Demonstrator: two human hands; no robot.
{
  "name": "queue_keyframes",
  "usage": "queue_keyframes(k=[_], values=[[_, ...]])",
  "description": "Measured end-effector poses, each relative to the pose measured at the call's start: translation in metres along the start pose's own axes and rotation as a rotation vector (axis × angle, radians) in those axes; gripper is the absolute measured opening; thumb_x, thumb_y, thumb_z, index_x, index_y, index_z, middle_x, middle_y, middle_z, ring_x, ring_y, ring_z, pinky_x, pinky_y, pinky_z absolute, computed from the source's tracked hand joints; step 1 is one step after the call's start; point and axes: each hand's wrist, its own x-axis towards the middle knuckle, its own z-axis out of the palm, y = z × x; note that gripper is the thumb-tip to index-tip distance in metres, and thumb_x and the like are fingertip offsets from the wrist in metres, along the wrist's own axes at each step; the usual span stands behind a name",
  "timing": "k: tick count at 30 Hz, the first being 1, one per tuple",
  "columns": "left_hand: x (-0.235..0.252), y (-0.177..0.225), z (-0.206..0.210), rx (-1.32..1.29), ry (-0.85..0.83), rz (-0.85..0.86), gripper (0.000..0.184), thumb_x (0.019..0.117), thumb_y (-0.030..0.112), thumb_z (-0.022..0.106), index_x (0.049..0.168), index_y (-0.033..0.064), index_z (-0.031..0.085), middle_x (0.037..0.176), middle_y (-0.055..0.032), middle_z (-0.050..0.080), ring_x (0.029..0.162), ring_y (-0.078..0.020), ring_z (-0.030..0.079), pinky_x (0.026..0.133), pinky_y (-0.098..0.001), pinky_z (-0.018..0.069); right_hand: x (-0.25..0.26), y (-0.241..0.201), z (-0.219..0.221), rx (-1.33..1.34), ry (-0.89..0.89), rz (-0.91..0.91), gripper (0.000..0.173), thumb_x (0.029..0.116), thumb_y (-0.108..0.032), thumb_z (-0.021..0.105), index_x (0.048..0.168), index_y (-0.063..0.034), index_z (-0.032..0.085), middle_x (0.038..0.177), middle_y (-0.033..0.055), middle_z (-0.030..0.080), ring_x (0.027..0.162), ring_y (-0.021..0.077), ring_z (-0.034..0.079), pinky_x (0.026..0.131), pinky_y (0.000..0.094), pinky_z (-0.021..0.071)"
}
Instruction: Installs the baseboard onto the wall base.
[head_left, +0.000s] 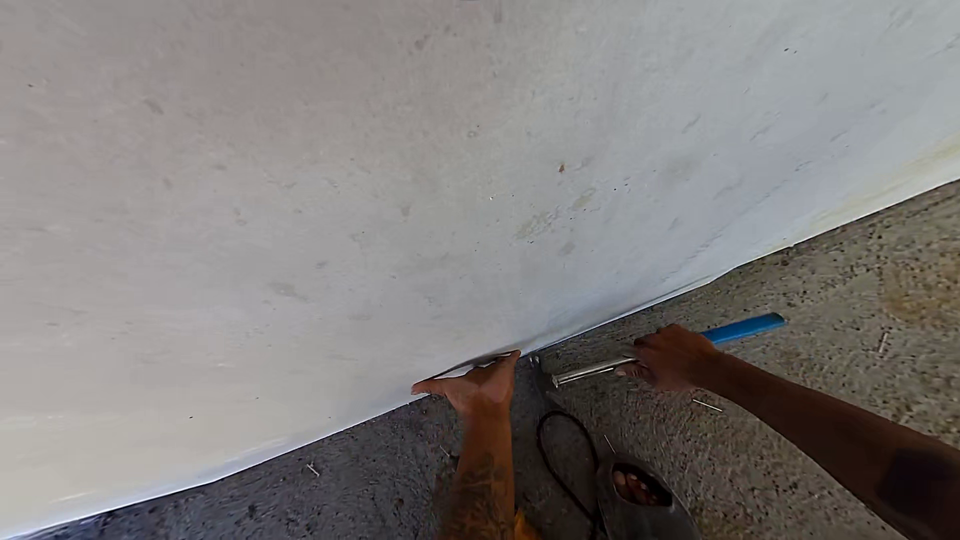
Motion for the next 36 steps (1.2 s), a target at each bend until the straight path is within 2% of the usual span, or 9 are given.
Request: queue_keyframes(k=[5, 9, 12, 14, 19, 23, 28, 32, 36], values=[[0.016, -0.016, -0.010, -0.037, 0.104, -0.094, 0.112, 0.0719, 0.102, 0.007, 0.161, 0.0353, 0.021, 0.166, -0.0060, 0.029, 0.152, -0.0357, 0.029, 0.110, -0.0750, 0.0320, -0.001, 0.001, -0.020, -0.077, -0.045, -0.091, 0.068, 0.0996, -0.073, 0.030, 0.113, -0.0188, 0.069, 0.096, 0.0074, 0.071, 0.095, 0.0290, 0.069, 0.084, 0.0515, 0.0524], [0.019, -0.020, -0.007, 0.033, 0.181, -0.081, 0.108, 0.0769, 0.098, 0.008, 0.161, 0.0300, 0.018, 0.165, -0.0129, 0.028, 0.148, -0.0409, 0.034, 0.106, -0.0725, 0.0384, 0.000, 0.005, -0.014, -0.016, 0.006, 0.025, 0.070, 0.0983, -0.075, 0.029, 0.115, -0.0211, 0.070, 0.095, 0.0073, 0.073, 0.097, 0.0289, 0.070, 0.087, 0.0510, 0.0525], [0.023, -0.022, -0.013, 0.020, 0.178, -0.072, 0.112, 0.0737, 0.101, 0.014, 0.162, 0.0312, 0.017, 0.166, -0.0118, 0.026, 0.150, -0.0403, 0.032, 0.108, -0.0716, 0.0387, -0.009, 0.000, -0.015, -0.013, -0.037, -0.051, 0.071, 0.0984, -0.075, 0.031, 0.115, -0.0187, 0.070, 0.098, 0.0084, 0.073, 0.101, 0.0301, 0.069, 0.090, 0.0522, 0.0514], [0.028, -0.025, -0.016, -0.004, 0.182, -0.053, 0.112, 0.0721, 0.102, 0.017, 0.161, 0.0329, 0.019, 0.166, -0.0108, 0.027, 0.150, -0.0400, 0.031, 0.106, -0.0738, 0.0372, -0.007, 0.003, -0.018, -0.077, -0.060, -0.146, 0.070, 0.0984, -0.075, 0.033, 0.113, -0.0180, 0.071, 0.097, 0.0089, 0.071, 0.097, 0.0306, 0.069, 0.087, 0.0523, 0.0510], [0.025, -0.024, -0.018, 0.025, 0.204, -0.105, 0.115, 0.0724, 0.102, 0.019, 0.162, 0.0300, 0.015, 0.167, -0.0088, 0.026, 0.151, -0.0338, 0.033, 0.114, -0.0576, 0.0401, -0.002, 0.002, -0.020, 0.013, 0.006, 0.030, 0.070, 0.0985, -0.074, 0.031, 0.111, -0.0175, 0.070, 0.093, 0.0079, 0.072, 0.095, 0.0294, 0.070, 0.085, 0.0504, 0.0525], [0.025, -0.023, -0.020, 0.019, 0.216, -0.106, 0.111, 0.0749, 0.100, 0.020, 0.162, 0.0309, 0.016, 0.167, -0.0083, 0.025, 0.152, -0.0333, 0.031, 0.115, -0.0577, 0.0389, -0.006, 0.000, -0.027, -0.065, -0.047, -0.098, 0.070, 0.0980, -0.075, 0.033, 0.109, -0.0176, 0.072, 0.092, 0.0080, 0.072, 0.094, 0.0297, 0.070, 0.084, 0.0514, 0.0523], [0.026, -0.021, -0.022, 0.008, 0.203, -0.122, 0.114, 0.0741, 0.101, 0.022, 0.162, 0.0283, 0.017, 0.166, -0.0094, 0.028, 0.150, -0.0327, 0.035, 0.115, -0.0541, 0.0411, 0.003, 0.001, -0.022, -0.028, 0.017, 0.026, 0.072, 0.0976, -0.076, 0.030, 0.113, -0.0194, 0.071, 0.096, 0.0070, 0.073, 0.098, 0.0291, 0.070, 0.088, 0.0506, 0.0523], [0.025, -0.021, -0.025, 0.008, 0.209, -0.134, 0.115, 0.0738, 0.101, 0.023, 0.162, 0.0276, 0.017, 0.166, -0.0093, 0.028, 0.150, -0.0321, 0.035, 0.115, -0.0525, 0.0415, -0.005, -0.013, -0.028, -0.065, -0.043, -0.095, 0.073, 0.0983, -0.076, 0.030, 0.113, -0.0173, 0.071, 0.094, 0.0090, 0.072, 0.094, 0.0308, 0.069, 0.083, 0.0523, 0.0521], [0.026, -0.020, -0.026, 0.009, 0.198, -0.137, 0.115, 0.0734, 0.101, 0.024, 0.162, 0.0278, 0.018, 0.166, -0.0085, 0.029, 0.151, -0.0315, 0.034, 0.116, -0.0520, 0.0411, 0.006, -0.022, -0.035, -0.024, -0.006, 0.036, 0.072, 0.0983, -0.075, 0.030, 0.110, -0.0169, 0.071, 0.094, 0.0087, 0.072, 0.096, 0.0300, 0.069, 0.085, 0.0502, 0.0521]])
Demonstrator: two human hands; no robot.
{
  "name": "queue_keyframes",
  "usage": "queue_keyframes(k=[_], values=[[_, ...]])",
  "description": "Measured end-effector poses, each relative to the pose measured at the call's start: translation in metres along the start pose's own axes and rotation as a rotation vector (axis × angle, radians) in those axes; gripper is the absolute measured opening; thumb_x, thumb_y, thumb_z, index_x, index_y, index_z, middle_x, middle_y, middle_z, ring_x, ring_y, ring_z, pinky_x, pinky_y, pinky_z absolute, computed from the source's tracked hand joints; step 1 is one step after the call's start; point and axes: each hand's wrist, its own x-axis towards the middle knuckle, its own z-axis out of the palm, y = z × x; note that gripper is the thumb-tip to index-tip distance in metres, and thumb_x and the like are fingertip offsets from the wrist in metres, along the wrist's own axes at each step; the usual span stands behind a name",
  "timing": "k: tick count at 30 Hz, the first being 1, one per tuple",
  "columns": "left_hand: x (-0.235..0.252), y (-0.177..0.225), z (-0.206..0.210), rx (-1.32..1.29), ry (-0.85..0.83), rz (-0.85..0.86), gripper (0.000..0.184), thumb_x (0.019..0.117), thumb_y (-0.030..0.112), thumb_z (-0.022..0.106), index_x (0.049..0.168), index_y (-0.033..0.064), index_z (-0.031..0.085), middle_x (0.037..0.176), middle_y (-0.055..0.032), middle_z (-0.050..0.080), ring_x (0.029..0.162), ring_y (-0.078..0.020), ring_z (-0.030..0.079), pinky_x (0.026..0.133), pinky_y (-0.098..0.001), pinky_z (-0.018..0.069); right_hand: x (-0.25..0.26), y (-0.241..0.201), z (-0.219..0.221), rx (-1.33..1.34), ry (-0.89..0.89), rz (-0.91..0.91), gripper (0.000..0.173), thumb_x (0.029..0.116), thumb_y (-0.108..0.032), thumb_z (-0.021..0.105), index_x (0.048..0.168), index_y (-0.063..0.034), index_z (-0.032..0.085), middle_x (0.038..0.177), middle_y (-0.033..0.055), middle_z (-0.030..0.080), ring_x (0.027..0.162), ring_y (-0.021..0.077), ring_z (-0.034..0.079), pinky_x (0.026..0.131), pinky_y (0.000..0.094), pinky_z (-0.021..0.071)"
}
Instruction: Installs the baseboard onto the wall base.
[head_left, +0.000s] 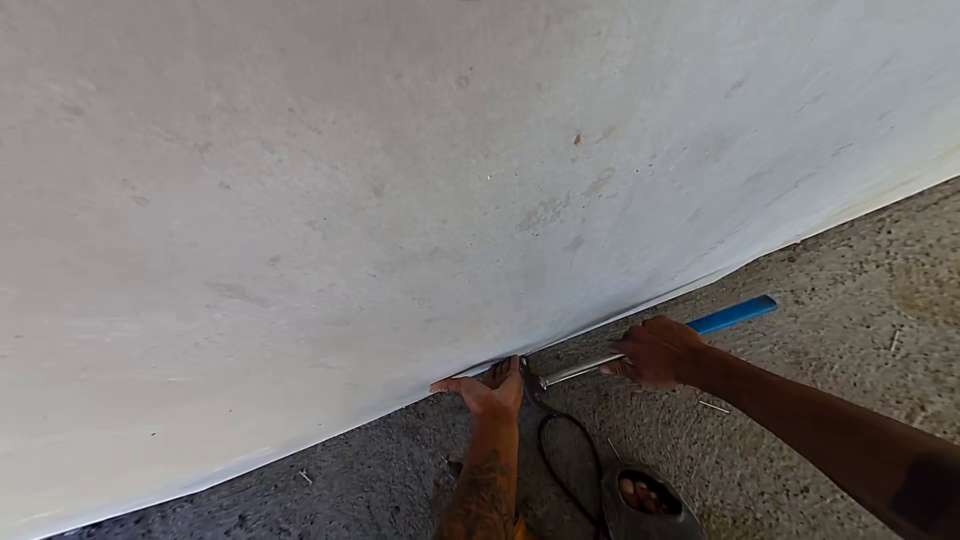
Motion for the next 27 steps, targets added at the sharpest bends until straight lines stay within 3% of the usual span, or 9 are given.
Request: queue_keyframes(k=[5, 7, 11, 15, 20, 24, 27], values=[[0.001, -0.001, -0.001, 0.025, -0.027, 0.001, 0.113, 0.0760, 0.100, 0.021, 0.163, 0.0267, 0.015, 0.167, -0.0091, 0.027, 0.151, -0.0305, 0.034, 0.117, -0.0510, 0.0404, -0.004, 0.009, -0.005, -0.040, -0.027, -0.116, 0.071, 0.0975, -0.076, 0.034, 0.110, -0.0168, 0.073, 0.094, 0.0098, 0.072, 0.095, 0.0317, 0.070, 0.085, 0.0536, 0.0515], [0.001, -0.001, -0.003, 0.019, -0.025, -0.003, 0.114, 0.0752, 0.100, 0.021, 0.162, 0.0267, 0.016, 0.167, -0.0088, 0.028, 0.151, -0.0299, 0.034, 0.117, -0.0499, 0.0404, 0.003, 0.014, -0.005, -0.036, -0.015, -0.047, 0.070, 0.0968, -0.076, 0.033, 0.108, -0.0193, 0.072, 0.094, 0.0081, 0.073, 0.097, 0.0304, 0.070, 0.088, 0.0534, 0.0519], [0.000, 0.000, -0.001, 0.000, -0.014, -0.010, 0.115, 0.0746, 0.101, 0.020, 0.162, 0.0262, 0.017, 0.166, -0.0091, 0.030, 0.151, -0.0302, 0.035, 0.118, -0.0487, 0.0401, 0.001, 0.014, 0.005, -0.027, 0.020, -0.068, 0.074, 0.0969, -0.077, 0.028, 0.106, -0.0181, 0.071, 0.090, 0.0069, 0.071, 0.091, 0.0287, 0.070, 0.083, 0.0506, 0.0527], [0.001, -0.002, 0.002, -0.019, 0.001, -0.017, 0.118, 0.0720, 0.102, 0.021, 0.162, 0.0269, 0.017, 0.166, -0.0090, 0.030, 0.151, -0.0302, 0.035, 0.117, -0.0500, 0.0401, -0.003, 0.026, 0.000, -0.020, 0.003, -0.033, 0.071, 0.0981, -0.074, 0.033, 0.113, -0.0171, 0.072, 0.095, 0.0094, 0.073, 0.096, 0.0313, 0.070, 0.086, 0.0527, 0.0519], [0.001, -0.005, 0.003, -0.020, 0.012, -0.003, 0.119, 0.0701, 0.104, 0.022, 0.162, 0.0290, 0.015, 0.167, -0.0084, 0.027, 0.152, -0.0313, 0.033, 0.118, -0.0526, 0.0392, -0.016, 0.028, 0.022, 0.004, 0.004, -0.011, 0.074, 0.0972, -0.077, 0.028, 0.107, -0.0182, 0.072, 0.094, 0.0069, 0.073, 0.095, 0.0274, 0.070, 0.085, 0.0484, 0.0516], [0.003, -0.007, 0.006, -0.027, 0.028, 0.034, 0.114, 0.0727, 0.102, 0.024, 0.162, 0.0306, 0.016, 0.167, -0.0078, 0.026, 0.152, -0.0325, 0.031, 0.115, -0.0580, 0.0391, -0.026, 0.046, 0.011, -0.043, -0.030, 0.009, 0.070, 0.0974, -0.076, 0.032, 0.117, -0.0216, 0.071, 0.101, 0.0084, 0.073, 0.100, 0.0302, 0.069, 0.088, 0.0511, 0.0511], [0.003, -0.007, 0.009, -0.036, -0.001, 0.068, 0.111, 0.0734, 0.101, 0.023, 0.161, 0.0327, 0.018, 0.167, -0.0063, 0.027, 0.153, -0.0328, 0.030, 0.114, -0.0638, 0.0373, -0.024, 0.055, 0.001, -0.089, 0.030, 0.065, 0.073, 0.0949, -0.080, 0.029, 0.111, -0.0235, 0.073, 0.095, 0.0054, 0.073, 0.095, 0.0272, 0.069, 0.086, 0.0487, 0.0515]])
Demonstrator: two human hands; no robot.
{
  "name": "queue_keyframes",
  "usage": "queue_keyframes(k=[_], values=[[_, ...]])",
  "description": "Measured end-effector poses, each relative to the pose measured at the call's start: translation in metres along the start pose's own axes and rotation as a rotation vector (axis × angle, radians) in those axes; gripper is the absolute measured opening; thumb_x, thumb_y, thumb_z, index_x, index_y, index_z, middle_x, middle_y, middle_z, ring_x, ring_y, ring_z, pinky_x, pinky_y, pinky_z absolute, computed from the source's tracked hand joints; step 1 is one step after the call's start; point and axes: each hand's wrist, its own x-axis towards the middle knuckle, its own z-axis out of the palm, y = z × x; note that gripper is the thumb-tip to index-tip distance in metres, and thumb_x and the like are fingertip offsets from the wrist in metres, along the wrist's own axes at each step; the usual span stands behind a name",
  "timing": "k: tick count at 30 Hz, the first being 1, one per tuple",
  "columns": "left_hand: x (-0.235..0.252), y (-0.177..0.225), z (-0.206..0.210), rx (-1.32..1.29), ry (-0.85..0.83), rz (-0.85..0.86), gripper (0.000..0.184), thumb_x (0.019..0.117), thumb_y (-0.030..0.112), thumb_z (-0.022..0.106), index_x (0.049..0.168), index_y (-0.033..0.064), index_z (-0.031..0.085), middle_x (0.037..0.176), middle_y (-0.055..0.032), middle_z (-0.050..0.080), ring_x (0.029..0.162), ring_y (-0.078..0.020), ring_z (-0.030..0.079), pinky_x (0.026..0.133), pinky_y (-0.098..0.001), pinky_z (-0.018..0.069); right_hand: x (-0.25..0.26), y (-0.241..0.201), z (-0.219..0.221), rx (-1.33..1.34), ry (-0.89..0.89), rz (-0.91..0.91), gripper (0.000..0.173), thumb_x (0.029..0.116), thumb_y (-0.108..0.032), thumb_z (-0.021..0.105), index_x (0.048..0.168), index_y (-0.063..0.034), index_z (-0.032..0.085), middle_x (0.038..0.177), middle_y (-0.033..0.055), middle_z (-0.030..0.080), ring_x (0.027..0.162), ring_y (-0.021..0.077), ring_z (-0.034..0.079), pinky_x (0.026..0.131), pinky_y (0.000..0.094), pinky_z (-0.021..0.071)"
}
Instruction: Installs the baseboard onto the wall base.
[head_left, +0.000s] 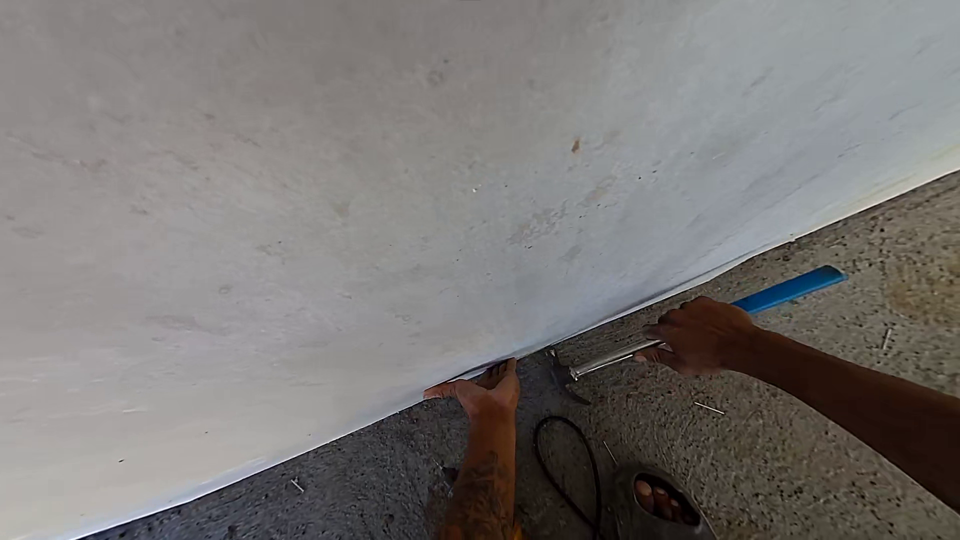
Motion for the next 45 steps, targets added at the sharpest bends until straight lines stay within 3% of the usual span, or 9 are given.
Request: queue_keyframes(k=[3, 7, 12, 14, 19, 23, 27, 32, 45], values=[[0.001, -0.001, 0.000, 0.013, -0.006, 0.006, 0.111, 0.0743, 0.100, 0.021, 0.161, 0.0313, 0.019, 0.166, -0.0069, 0.028, 0.152, -0.0337, 0.030, 0.113, -0.0661, 0.0365, 0.001, -0.004, -0.010, -0.040, -0.024, -0.096, 0.073, 0.0950, -0.080, 0.031, 0.107, -0.0222, 0.074, 0.090, 0.0045, 0.072, 0.093, 0.0263, 0.069, 0.084, 0.0484, 0.0515], [0.006, 0.004, -0.006, 0.058, -0.007, -0.068, 0.121, 0.0695, 0.104, 0.020, 0.163, 0.0269, 0.015, 0.168, -0.0081, 0.026, 0.153, -0.0305, 0.031, 0.119, -0.0530, 0.0378, 0.009, -0.005, -0.016, 0.000, -0.002, -0.059, 0.072, 0.0950, -0.078, 0.035, 0.104, -0.0191, 0.075, 0.091, 0.0069, 0.073, 0.095, 0.0292, 0.070, 0.089, 0.0517, 0.0519], [0.003, 0.002, -0.005, 0.040, -0.044, -0.033, 0.117, 0.0694, 0.104, 0.019, 0.162, 0.0315, 0.016, 0.168, -0.0064, 0.025, 0.153, -0.0326, 0.029, 0.117, -0.0620, 0.0360, -0.009, -0.023, 0.009, 0.070, -0.020, -0.023, 0.074, 0.0960, -0.078, 0.030, 0.103, -0.0181, 0.073, 0.088, 0.0073, 0.072, 0.091, 0.0291, 0.070, 0.083, 0.0497, 0.0526], [0.002, 0.002, -0.006, 0.025, -0.053, -0.036, 0.117, 0.0694, 0.104, 0.020, 0.162, 0.0320, 0.016, 0.168, -0.0057, 0.025, 0.153, -0.0324, 0.029, 0.117, -0.0621, 0.0356, -0.008, -0.024, -0.001, 0.040, -0.068, -0.063, 0.074, 0.0968, -0.077, 0.031, 0.109, -0.0165, 0.072, 0.093, 0.0092, 0.072, 0.095, 0.0306, 0.069, 0.086, 0.0510, 0.0516], [0.002, 0.002, -0.006, 0.033, -0.034, -0.030, 0.118, 0.0696, 0.103, 0.020, 0.162, 0.0304, 0.018, 0.167, -0.0065, 0.027, 0.153, -0.0322, 0.030, 0.117, -0.0607, 0.0367, -0.002, -0.026, 0.009, 0.104, -0.005, 0.019, 0.072, 0.0956, -0.078, 0.032, 0.100, -0.0191, 0.072, 0.087, 0.0062, 0.071, 0.091, 0.0274, 0.070, 0.083, 0.0485, 0.0521], [0.004, 0.001, -0.008, 0.013, -0.045, -0.048, 0.119, 0.0692, 0.103, 0.024, 0.162, 0.0296, 0.018, 0.167, -0.0071, 0.028, 0.153, -0.0316, 0.031, 0.118, -0.0588, 0.0366, -0.010, -0.042, -0.003, 0.092, -0.071, -0.113, 0.074, 0.0977, -0.076, 0.030, 0.108, -0.0155, 0.071, 0.091, 0.0101, 0.071, 0.093, 0.0317, 0.069, 0.083, 0.0524, 0.0521], [0.008, 0.004, -0.011, 0.038, -0.054, -0.056, 0.120, 0.0679, 0.104, 0.023, 0.162, 0.0299, 0.018, 0.167, -0.0069, 0.028, 0.152, -0.0318, 0.032, 0.118, -0.0578, 0.0370, 0.010, -0.044, 0.003, 0.126, -0.010, -0.022, 0.072, 0.0961, -0.077, 0.032, 0.101, -0.0179, 0.072, 0.088, 0.0068, 0.071, 0.091, 0.0289, 0.070, 0.082, 0.0501, 0.0528], [0.006, 0.004, -0.010, 0.022, -0.052, -0.069, 0.120, 0.0689, 0.104, 0.023, 0.162, 0.0286, 0.017, 0.167, -0.0074, 0.027, 0.153, -0.0316, 0.031, 0.119, -0.0570, 0.0358, 0.001, -0.046, -0.009, 0.089, -0.080, -0.118, 0.074, 0.0977, -0.076, 0.030, 0.109, -0.0157, 0.070, 0.092, 0.0103, 0.071, 0.095, 0.0317, 0.069, 0.084, 0.0526, 0.0522], [0.006, 0.006, -0.009, 0.039, -0.057, -0.047, 0.118, 0.0685, 0.104, 0.020, 0.162, 0.0311, 0.016, 0.168, -0.0065, 0.026, 0.153, -0.0321, 0.029, 0.117, -0.0609, 0.0356, 0.005, -0.043, 0.011, 0.143, -0.018, -0.020, 0.075, 0.0957, -0.079, 0.030, 0.106, -0.0173, 0.072, 0.092, 0.0092, 0.072, 0.095, 0.0307, 0.069, 0.086, 0.0511, 0.0525]])
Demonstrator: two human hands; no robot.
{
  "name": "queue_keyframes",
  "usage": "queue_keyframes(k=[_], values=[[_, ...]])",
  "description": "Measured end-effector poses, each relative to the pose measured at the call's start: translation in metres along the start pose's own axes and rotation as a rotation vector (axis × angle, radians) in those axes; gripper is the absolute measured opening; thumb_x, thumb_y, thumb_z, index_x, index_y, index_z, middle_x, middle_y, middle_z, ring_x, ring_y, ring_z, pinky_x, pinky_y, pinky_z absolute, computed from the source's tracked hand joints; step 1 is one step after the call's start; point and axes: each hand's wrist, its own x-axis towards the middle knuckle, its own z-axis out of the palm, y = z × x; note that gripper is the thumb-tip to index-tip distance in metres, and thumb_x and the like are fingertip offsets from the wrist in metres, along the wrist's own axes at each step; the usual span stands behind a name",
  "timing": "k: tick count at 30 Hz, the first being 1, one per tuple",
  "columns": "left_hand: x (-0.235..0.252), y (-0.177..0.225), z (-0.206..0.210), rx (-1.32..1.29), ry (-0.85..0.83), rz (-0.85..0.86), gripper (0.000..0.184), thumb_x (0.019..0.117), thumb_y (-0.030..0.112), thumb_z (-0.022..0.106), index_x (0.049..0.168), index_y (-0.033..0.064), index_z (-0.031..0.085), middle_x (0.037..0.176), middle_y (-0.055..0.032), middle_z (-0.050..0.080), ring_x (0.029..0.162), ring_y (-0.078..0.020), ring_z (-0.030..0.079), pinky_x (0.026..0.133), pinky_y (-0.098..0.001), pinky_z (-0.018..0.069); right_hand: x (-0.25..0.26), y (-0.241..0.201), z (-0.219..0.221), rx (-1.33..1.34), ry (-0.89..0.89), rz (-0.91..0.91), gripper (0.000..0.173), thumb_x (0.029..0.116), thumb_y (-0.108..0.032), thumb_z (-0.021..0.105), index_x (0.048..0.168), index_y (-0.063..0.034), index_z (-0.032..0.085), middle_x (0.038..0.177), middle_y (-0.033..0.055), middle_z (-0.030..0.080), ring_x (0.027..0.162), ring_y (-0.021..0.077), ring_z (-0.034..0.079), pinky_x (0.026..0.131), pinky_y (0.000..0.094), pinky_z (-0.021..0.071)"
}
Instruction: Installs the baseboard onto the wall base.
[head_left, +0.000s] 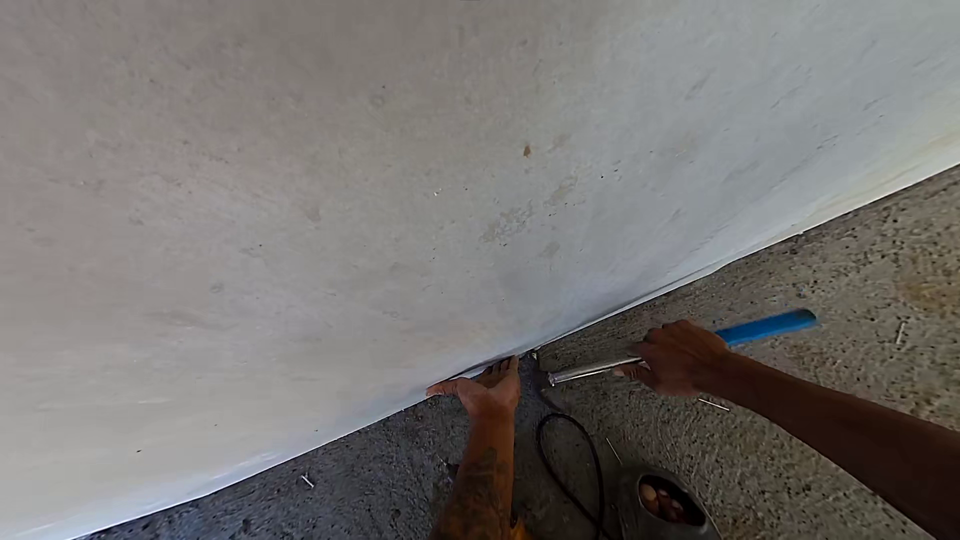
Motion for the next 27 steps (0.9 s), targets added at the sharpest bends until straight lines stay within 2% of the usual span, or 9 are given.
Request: queue_keyframes(k=[3, 5, 7, 9, 12, 17, 20, 23, 27], values=[[0.001, -0.002, 0.001, -0.005, -0.005, -0.011, 0.119, 0.0686, 0.104, 0.020, 0.162, 0.0302, 0.017, 0.167, -0.0067, 0.027, 0.153, -0.0321, 0.030, 0.118, -0.0598, 0.0357, -0.004, 0.008, -0.009, -0.037, -0.044, -0.055, 0.077, 0.0958, -0.079, 0.029, 0.110, -0.0167, 0.071, 0.093, 0.0103, 0.072, 0.096, 0.0318, 0.070, 0.085, 0.0527, 0.0525], [0.000, -0.003, 0.000, 0.012, 0.000, 0.003, 0.118, 0.0689, 0.104, 0.019, 0.162, 0.0301, 0.017, 0.167, -0.0069, 0.027, 0.153, -0.0324, 0.030, 0.117, -0.0611, 0.0359, 0.003, 0.017, -0.011, -0.041, -0.022, -0.009, 0.074, 0.0939, -0.080, 0.033, 0.105, -0.0193, 0.073, 0.091, 0.0079, 0.072, 0.094, 0.0297, 0.070, 0.083, 0.0513, 0.0535], [-0.001, -0.002, 0.000, 0.015, 0.000, 0.006, 0.118, 0.0688, 0.104, 0.019, 0.162, 0.0303, 0.019, 0.167, -0.0065, 0.028, 0.152, -0.0323, 0.031, 0.117, -0.0615, 0.0363, 0.002, 0.016, -0.003, 0.008, -0.028, 0.035, 0.072, 0.0940, -0.080, 0.034, 0.106, -0.0214, 0.073, 0.092, 0.0063, 0.072, 0.095, 0.0278, 0.069, 0.085, 0.0502, 0.0528], [-0.002, -0.003, 0.001, 0.002, -0.008, 0.002, 0.118, 0.0691, 0.103, 0.019, 0.162, 0.0308, 0.018, 0.167, -0.0066, 0.028, 0.152, -0.0324, 0.031, 0.117, -0.0615, 0.0358, -0.008, 0.007, 0.004, 0.054, -0.043, 0.027, 0.074, 0.0957, -0.078, 0.032, 0.106, -0.0183, 0.073, 0.093, 0.0084, 0.072, 0.097, 0.0301, 0.069, 0.088, 0.0519, 0.0523], [0.000, -0.003, -0.001, -0.004, -0.019, -0.011, 0.119, 0.0683, 0.104, 0.020, 0.161, 0.0306, 0.018, 0.167, -0.0064, 0.028, 0.152, -0.0322, 0.031, 0.117, -0.0608, 0.0354, -0.013, 0.000, -0.001, -0.008, -0.122, -0.081, 0.078, 0.0973, -0.078, 0.026, 0.114, -0.0157, 0.071, 0.098, 0.0118, 0.072, 0.101, 0.0329, 0.069, 0.090, 0.0538, 0.0513], [0.004, -0.003, -0.006, 0.036, -0.042, -0.014, 0.120, 0.0673, 0.104, 0.019, 0.162, 0.0297, 0.019, 0.166, -0.0063, 0.029, 0.152, -0.0324, 0.032, 0.117, -0.0600, 0.0360, 0.006, 0.009, 0.008, 0.036, -0.038, 0.043, 0.075, 0.0938, -0.081, 0.032, 0.105, -0.0191, 0.074, 0.092, 0.0076, 0.073, 0.096, 0.0291, 0.070, 0.085, 0.0506, 0.0529], [0.006, 0.001, -0.012, 0.069, -0.034, -0.015, 0.117, 0.0722, 0.102, 0.018, 0.162, 0.0261, 0.019, 0.166, -0.0084, 0.031, 0.150, -0.0315, 0.036, 0.118, -0.0558, 0.0382, -0.002, 0.001, 0.018, 0.087, -0.048, 0.074, 0.076, 0.0940, -0.081, 0.031, 0.105, -0.0187, 0.073, 0.091, 0.0081, 0.072, 0.093, 0.0295, 0.070, 0.082, 0.0511, 0.0531], [-0.001, 0.011, -0.017, 0.076, 0.014, 0.036, 0.106, 0.0849, 0.092, 0.020, 0.161, 0.0194, 0.019, 0.164, -0.0117, 0.033, 0.149, -0.0302, 0.038, 0.118, -0.0476, 0.0400, -0.010, -0.010, 0.017, 0.064, -0.068, 0.054, 0.078, 0.0956, -0.080, 0.027, 0.111, -0.0171, 0.071, 0.095, 0.0104, 0.072, 0.098, 0.0316, 0.069, 0.086, 0.0520, 0.0527], [0.001, 0.017, -0.026, 0.091, 0.000, 0.031, 0.100, 0.0918, 0.085, 0.021, 0.161, 0.0132, 0.019, 0.163, -0.0147, 0.033, 0.148, -0.0300, 0.039, 0.118, -0.0421, 0.0396, -0.011, -0.024, 0.003, 0.007, -0.150, -0.090, 0.075, 0.0985, -0.075, 0.029, 0.113, -0.0136, 0.070, 0.098, 0.0136, 0.071, 0.099, 0.0350, 0.069, 0.088, 0.0561, 0.0515]])
